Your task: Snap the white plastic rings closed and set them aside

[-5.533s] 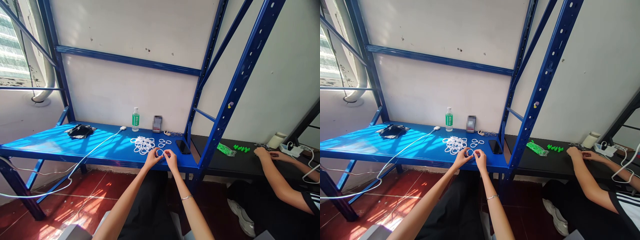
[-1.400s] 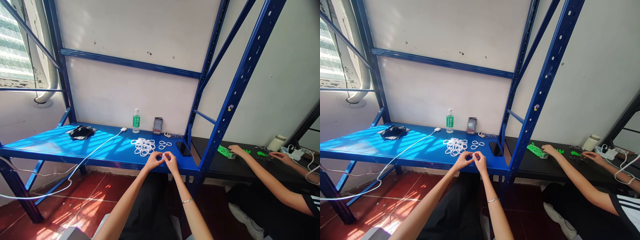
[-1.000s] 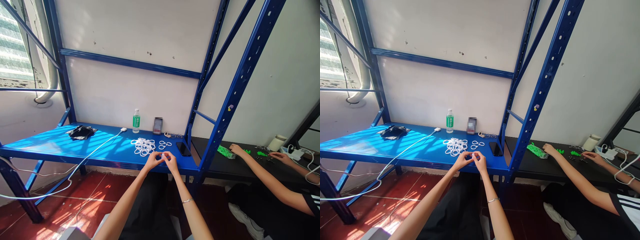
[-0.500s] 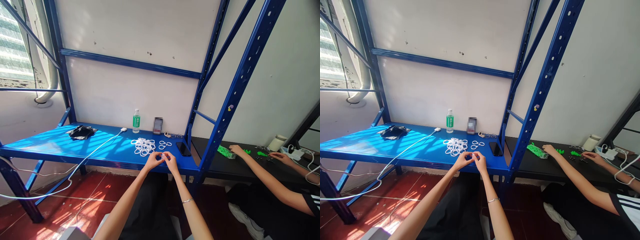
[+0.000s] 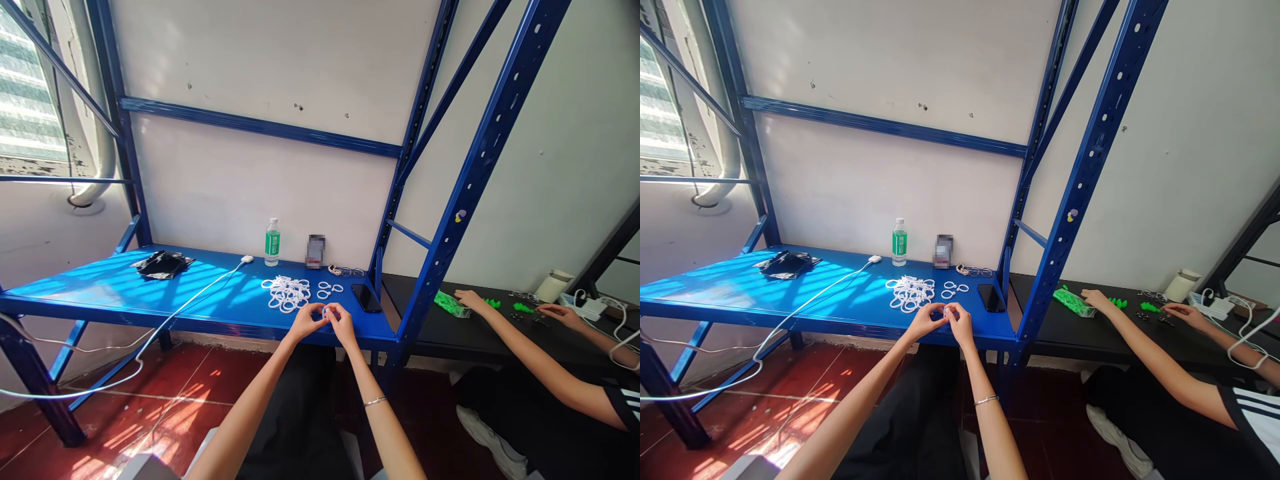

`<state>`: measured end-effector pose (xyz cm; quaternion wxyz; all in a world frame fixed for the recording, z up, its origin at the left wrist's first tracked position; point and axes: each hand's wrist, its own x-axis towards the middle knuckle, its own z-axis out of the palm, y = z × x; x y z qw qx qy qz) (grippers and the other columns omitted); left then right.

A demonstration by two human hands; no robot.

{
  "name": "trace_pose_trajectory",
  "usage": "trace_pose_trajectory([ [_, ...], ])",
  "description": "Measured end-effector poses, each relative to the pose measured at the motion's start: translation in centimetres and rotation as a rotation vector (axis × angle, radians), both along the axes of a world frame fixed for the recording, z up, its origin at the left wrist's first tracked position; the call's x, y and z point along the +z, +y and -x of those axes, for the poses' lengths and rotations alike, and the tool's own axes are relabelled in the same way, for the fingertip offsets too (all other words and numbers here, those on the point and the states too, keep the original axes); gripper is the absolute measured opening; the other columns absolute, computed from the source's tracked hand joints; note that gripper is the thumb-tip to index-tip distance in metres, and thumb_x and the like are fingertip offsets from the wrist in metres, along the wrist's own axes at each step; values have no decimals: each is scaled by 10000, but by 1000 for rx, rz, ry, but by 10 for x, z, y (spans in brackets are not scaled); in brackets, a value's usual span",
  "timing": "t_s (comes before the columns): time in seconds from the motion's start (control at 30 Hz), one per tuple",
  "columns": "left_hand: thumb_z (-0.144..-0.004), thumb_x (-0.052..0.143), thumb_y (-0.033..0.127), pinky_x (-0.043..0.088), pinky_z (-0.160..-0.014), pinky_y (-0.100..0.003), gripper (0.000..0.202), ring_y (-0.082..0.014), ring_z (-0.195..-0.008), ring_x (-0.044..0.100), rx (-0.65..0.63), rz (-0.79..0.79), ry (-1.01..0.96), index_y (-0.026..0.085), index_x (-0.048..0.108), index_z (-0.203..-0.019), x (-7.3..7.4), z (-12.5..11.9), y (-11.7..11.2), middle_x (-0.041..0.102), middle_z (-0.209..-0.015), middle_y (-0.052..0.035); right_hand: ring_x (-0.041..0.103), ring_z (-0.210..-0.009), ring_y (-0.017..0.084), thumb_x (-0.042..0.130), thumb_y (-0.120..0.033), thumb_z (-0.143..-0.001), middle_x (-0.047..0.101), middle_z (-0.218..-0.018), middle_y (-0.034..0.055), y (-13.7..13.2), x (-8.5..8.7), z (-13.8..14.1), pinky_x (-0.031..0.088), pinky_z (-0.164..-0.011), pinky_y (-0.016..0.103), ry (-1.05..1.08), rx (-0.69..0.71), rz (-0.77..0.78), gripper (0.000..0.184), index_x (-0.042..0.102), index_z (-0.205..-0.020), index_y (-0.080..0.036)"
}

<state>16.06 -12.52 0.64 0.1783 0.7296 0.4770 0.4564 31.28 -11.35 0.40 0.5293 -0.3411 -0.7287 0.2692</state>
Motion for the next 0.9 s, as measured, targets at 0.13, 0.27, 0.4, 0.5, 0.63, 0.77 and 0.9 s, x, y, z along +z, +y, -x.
trace_pose_trajectory([
  [0.13,-750,612,475,472,-791,-332,446,-236,-920,602,-5,-1,8,196,632,-1097,0,0,-1,685,-930,-58,633,-714,194,490,-412,-866,654,-752,29,1,0,-1,499,-653,284,1,18,14,246,621,-892,-206],
  [0.27,-756,600,480,464,-813,-337,445,-234,-919,603,-8,-11,7,194,631,-1095,1,0,-1,686,-934,-59,637,-733,201,498,-416,-861,660,-761,37,1,-1,-1,498,-677,294,9,30,26,250,622,-881,-199],
  [0.4,-743,612,487,469,-794,-329,438,-235,-902,607,-3,-18,-9,200,643,-1072,1,0,-1,689,-904,-56,640,-732,208,501,-442,-854,667,-764,41,2,-1,-1,500,-681,304,12,32,30,266,619,-866,-203],
  [0.5,-739,620,482,475,-776,-326,434,-237,-894,607,-5,-18,-18,200,647,-1067,1,0,-1,689,-890,-56,641,-735,210,497,-456,-853,665,-762,41,2,-1,-1,500,-680,305,10,32,33,280,618,-869,-204],
  [0.63,-745,614,485,472,-784,-336,435,-238,-888,603,-11,-10,-20,197,647,-1070,1,0,-1,686,-894,-60,634,-705,203,493,-458,-855,658,-744,36,1,-1,0,499,-669,303,6,25,42,286,615,-884,-201],
  [0.77,-748,606,503,470,-783,-337,436,-239,-882,599,-22,-8,-28,206,651,-1063,0,0,0,684,-882,-58,633,-702,204,492,-446,-859,656,-741,36,0,0,0,495,-665,303,6,20,38,276,612,-893,-200],
  [0.9,-747,610,499,477,-775,-333,438,-236,-868,604,-10,-20,-25,201,649,-1065,-1,0,0,684,-868,-58,636,-702,205,494,-442,-859,656,-739,38,0,0,0,495,-660,300,6,17,38,270,609,-889,-200],
])
